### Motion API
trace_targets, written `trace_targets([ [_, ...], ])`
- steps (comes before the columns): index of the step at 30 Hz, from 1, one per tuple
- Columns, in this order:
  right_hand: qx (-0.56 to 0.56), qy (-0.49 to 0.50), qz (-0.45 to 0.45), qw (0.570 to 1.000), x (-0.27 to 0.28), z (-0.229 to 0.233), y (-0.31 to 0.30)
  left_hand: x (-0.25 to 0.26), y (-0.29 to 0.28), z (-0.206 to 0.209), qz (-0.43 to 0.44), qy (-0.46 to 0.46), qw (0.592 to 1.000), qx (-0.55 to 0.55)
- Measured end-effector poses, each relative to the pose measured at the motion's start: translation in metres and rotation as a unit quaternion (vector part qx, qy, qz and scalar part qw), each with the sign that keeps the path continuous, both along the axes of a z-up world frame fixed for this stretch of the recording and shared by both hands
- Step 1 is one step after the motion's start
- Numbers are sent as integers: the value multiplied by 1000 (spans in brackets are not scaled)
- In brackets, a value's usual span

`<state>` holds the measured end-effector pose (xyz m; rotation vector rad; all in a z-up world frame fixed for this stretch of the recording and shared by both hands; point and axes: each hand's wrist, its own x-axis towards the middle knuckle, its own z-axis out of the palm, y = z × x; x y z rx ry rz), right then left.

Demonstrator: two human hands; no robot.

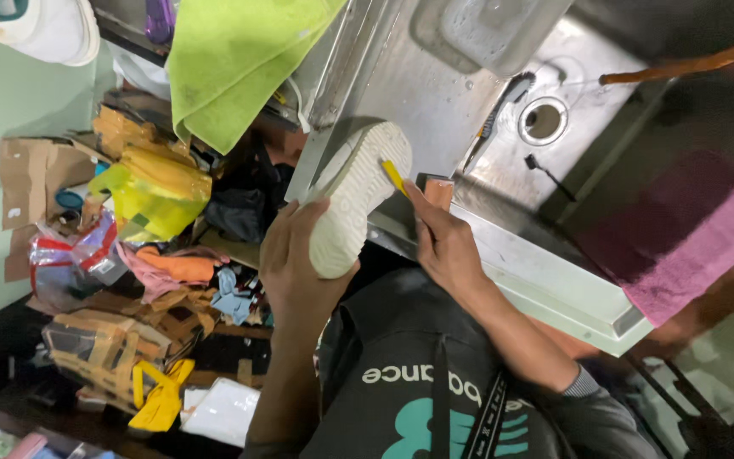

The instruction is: The person cleans a shoe at a sink, using a brush to scrub the sole and upper, rinsing it under water, and wiping it with a cloth.

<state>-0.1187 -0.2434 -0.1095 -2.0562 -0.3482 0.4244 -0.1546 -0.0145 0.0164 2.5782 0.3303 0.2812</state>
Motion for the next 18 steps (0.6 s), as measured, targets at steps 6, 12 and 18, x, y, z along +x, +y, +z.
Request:
trace_targets([
  [6, -50, -66, 15, 996, 39, 24, 51, -7, 20, -12, 48, 32, 995, -81],
  [12, -105, -40, 14, 994, -8, 22, 9, 11, 46, -3, 1, 65, 993, -97],
  [18, -79, -77, 11, 994, 38, 22, 48, 21, 61, 1, 0, 103, 987, -125],
])
